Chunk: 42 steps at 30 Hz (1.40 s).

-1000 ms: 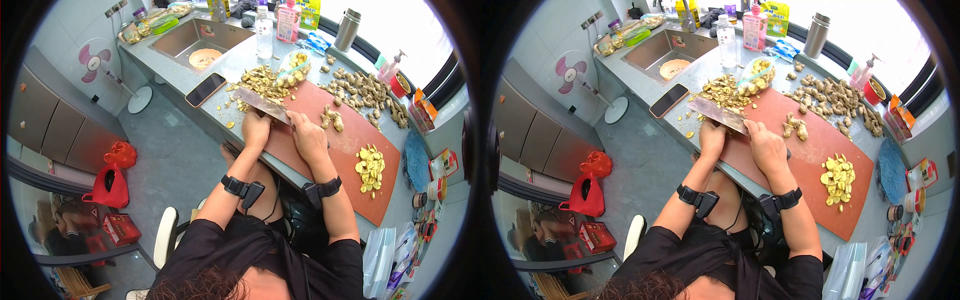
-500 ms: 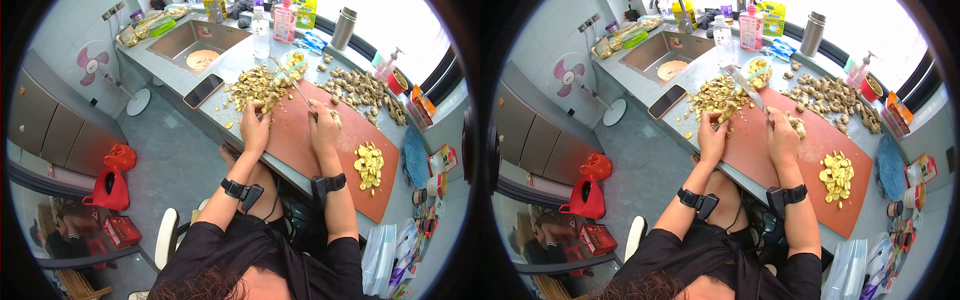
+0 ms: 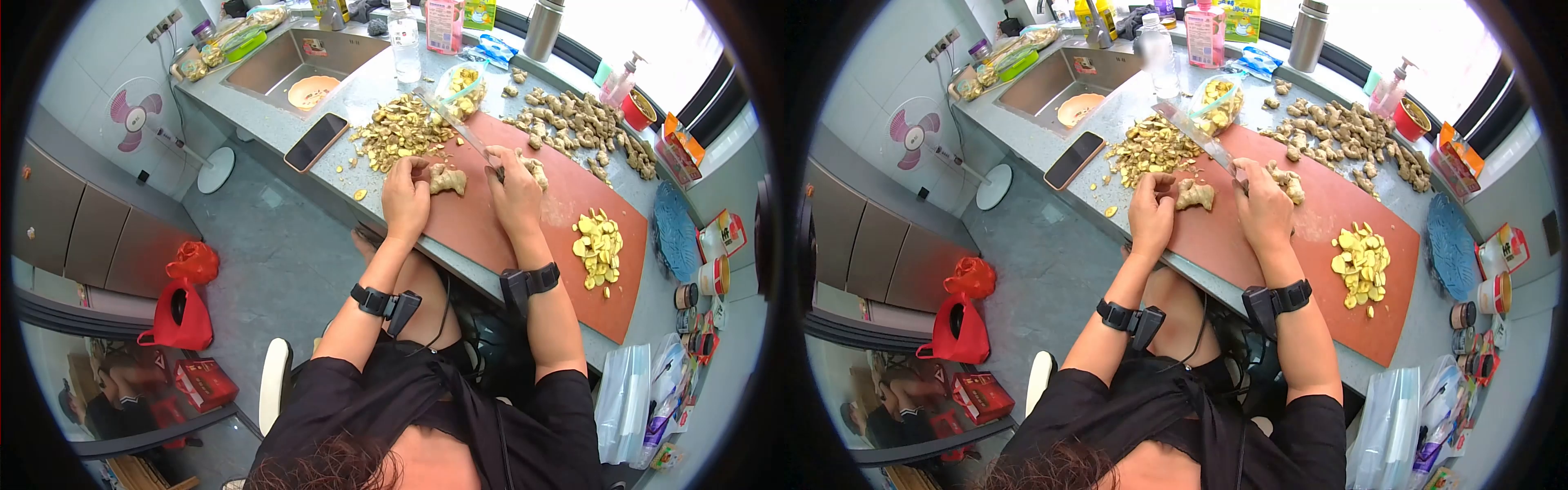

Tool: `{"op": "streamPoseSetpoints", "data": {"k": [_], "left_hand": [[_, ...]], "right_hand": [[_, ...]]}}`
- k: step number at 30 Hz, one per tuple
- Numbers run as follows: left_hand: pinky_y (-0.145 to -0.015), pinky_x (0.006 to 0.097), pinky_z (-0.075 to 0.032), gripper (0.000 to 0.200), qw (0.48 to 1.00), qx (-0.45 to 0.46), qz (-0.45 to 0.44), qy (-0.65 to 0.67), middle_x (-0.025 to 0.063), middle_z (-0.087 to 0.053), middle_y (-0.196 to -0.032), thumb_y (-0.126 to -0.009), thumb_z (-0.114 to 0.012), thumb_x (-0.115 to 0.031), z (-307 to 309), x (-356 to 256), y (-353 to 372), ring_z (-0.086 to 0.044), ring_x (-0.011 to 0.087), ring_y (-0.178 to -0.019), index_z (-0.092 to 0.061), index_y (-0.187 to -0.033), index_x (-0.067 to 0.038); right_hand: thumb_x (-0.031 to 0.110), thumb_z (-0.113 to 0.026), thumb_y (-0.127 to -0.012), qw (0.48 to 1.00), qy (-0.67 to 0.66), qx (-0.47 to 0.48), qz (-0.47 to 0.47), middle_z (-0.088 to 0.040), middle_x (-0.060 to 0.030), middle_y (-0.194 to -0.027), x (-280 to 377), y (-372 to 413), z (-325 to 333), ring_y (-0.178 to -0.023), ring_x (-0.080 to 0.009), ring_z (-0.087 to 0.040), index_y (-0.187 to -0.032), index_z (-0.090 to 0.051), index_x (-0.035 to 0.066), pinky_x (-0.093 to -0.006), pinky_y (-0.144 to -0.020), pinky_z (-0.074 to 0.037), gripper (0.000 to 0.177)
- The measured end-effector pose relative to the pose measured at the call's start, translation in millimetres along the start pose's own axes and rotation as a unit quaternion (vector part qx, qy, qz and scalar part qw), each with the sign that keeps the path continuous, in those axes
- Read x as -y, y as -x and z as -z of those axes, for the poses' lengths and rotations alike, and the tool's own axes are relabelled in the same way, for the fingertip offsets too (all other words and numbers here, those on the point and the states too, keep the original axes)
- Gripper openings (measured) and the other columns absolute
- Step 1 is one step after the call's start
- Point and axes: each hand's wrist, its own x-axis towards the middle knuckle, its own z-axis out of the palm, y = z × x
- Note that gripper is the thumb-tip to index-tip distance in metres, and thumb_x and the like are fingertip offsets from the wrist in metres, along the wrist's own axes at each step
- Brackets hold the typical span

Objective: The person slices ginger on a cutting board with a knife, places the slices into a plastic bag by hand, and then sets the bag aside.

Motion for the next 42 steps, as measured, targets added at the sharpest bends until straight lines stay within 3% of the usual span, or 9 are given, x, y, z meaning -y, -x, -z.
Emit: {"op": "streamPoseSetpoints", "data": {"k": [3,5,8,14,20,30,33,37,42], "left_hand": [[-0.087,0.0407,-0.055,0.025,0.999,0.006,-0.025,-0.039,0.0120,-0.070,-0.111,-0.088,-0.063,-0.005,1.1,-2.9,-1.1,-0.069,0.0293,-0.098,-0.068,-0.112,-0.003],[-0.096,0.0435,-0.046,0.034,0.993,0.042,-0.055,-0.091,0.0083,-0.069,-0.108,-0.085,-0.070,-0.016,2.3,-10.3,-0.5,-0.065,0.0291,-0.103,-0.070,-0.118,-0.008],[-0.100,0.0429,-0.042,0.042,0.989,0.063,-0.083,-0.100,0.0073,-0.068,-0.113,-0.083,-0.074,-0.018,4.8,-14.4,0.1,-0.064,0.0273,-0.104,-0.069,-0.125,-0.011],[-0.090,0.0377,-0.053,0.060,0.991,0.111,-0.062,0.031,0.0096,-0.061,-0.124,-0.077,-0.079,-0.007,10.5,-16.6,-0.6,-0.064,0.0263,-0.103,-0.063,-0.134,-0.012],[-0.085,0.0341,-0.056,0.065,0.988,0.100,-0.092,0.072,0.0083,-0.059,-0.119,-0.076,-0.081,-0.003,10.6,-11.2,0.9,-0.065,0.0244,-0.100,-0.060,-0.137,-0.012],[-0.087,0.0368,-0.056,0.046,0.988,0.130,-0.088,-0.005,0.0131,-0.064,-0.119,-0.081,-0.079,-0.011,8.7,-11.6,3.2,-0.067,0.0265,-0.105,-0.065,-0.125,-0.008],[-0.086,0.0388,-0.056,0.041,0.988,0.101,-0.037,0.110,0.0138,-0.064,-0.119,-0.085,-0.074,-0.013,9.7,-6.4,2.8,-0.067,0.0292,-0.104,-0.065,-0.124,-0.005],[-0.092,0.0429,-0.051,0.039,0.997,0.054,-0.060,0.003,0.0135,-0.063,-0.111,-0.084,-0.069,-0.009,29.6,0.8,4.8,-0.063,0.0330,-0.101,-0.066,-0.122,-0.004],[-0.090,0.0436,-0.051,0.025,0.974,0.128,-0.133,-0.130,0.0138,-0.064,-0.101,-0.084,-0.073,-0.010,38.8,3.8,-1.3,-0.063,0.0345,-0.096,-0.073,-0.109,-0.004]], "right_hand": [[0.010,-0.071,-0.091,1.000,0.005,0.003,0.000,-0.073,-0.0062,-0.099,-0.1,-0.2,-0.1,-0.085,-0.0288,-0.073,-0.121,-0.063,0.018,-0.0439,-0.070,-0.056,0.032],[0.010,-0.072,-0.091,1.000,0.007,0.005,-0.003,-0.073,-0.0063,-0.099,-0.1,-0.2,-0.3,-0.085,-0.0290,-0.073,-0.120,-0.063,0.018,-0.0439,-0.070,-0.056,0.032],[0.011,-0.072,-0.090,1.000,0.011,0.006,-0.005,-0.073,-0.0068,-0.098,-1.6,-0.2,-1.2,-0.085,-0.0297,-0.072,-0.120,-0.063,0.018,-0.0442,-0.070,-0.056,0.032],[0.012,-0.073,-0.090,1.000,0.018,0.005,0.000,-0.073,-0.0082,-0.096,-2.9,0.2,-2.4,-0.084,-0.0312,-0.072,-0.122,-0.064,0.018,-0.0450,-0.070,-0.055,0.034],[0.013,-0.073,-0.090,1.000,0.025,0.010,-0.004,-0.072,-0.0085,-0.094,-3.1,0.2,-2.1,-0.083,-0.0315,-0.072,-0.122,-0.064,0.018,-0.0451,-0.070,-0.055,0.034],[0.014,-0.074,-0.090,1.000,0.016,0.002,-0.001,-0.073,-0.0095,-0.096,-4.4,1.0,-1.4,-0.085,-0.0321,-0.072,-0.123,-0.064,0.019,-0.0443,-0.071,-0.056,0.034],[0.014,-0.073,-0.090,1.000,0.013,0.002,-0.009,-0.073,-0.0096,-0.096,-2.5,-0.9,0.8,-0.086,-0.0327,-0.072,-0.123,-0.064,0.019,-0.0449,-0.073,-0.055,0.035],[0.013,-0.073,-0.090,1.000,0.014,0.012,-0.021,-0.073,-0.0093,-0.096,-1.1,-2.1,5.5,-0.087,-0.0324,-0.072,-0.123,-0.064,0.019,-0.0452,-0.073,-0.055,0.035],[0.011,-0.075,-0.089,1.000,0.008,-0.007,-0.012,-0.072,-0.0085,-0.090,-0.6,-2.0,5.6,-0.085,-0.0307,-0.071,-0.121,-0.065,0.020,-0.0446,-0.072,-0.054,0.035]]}}
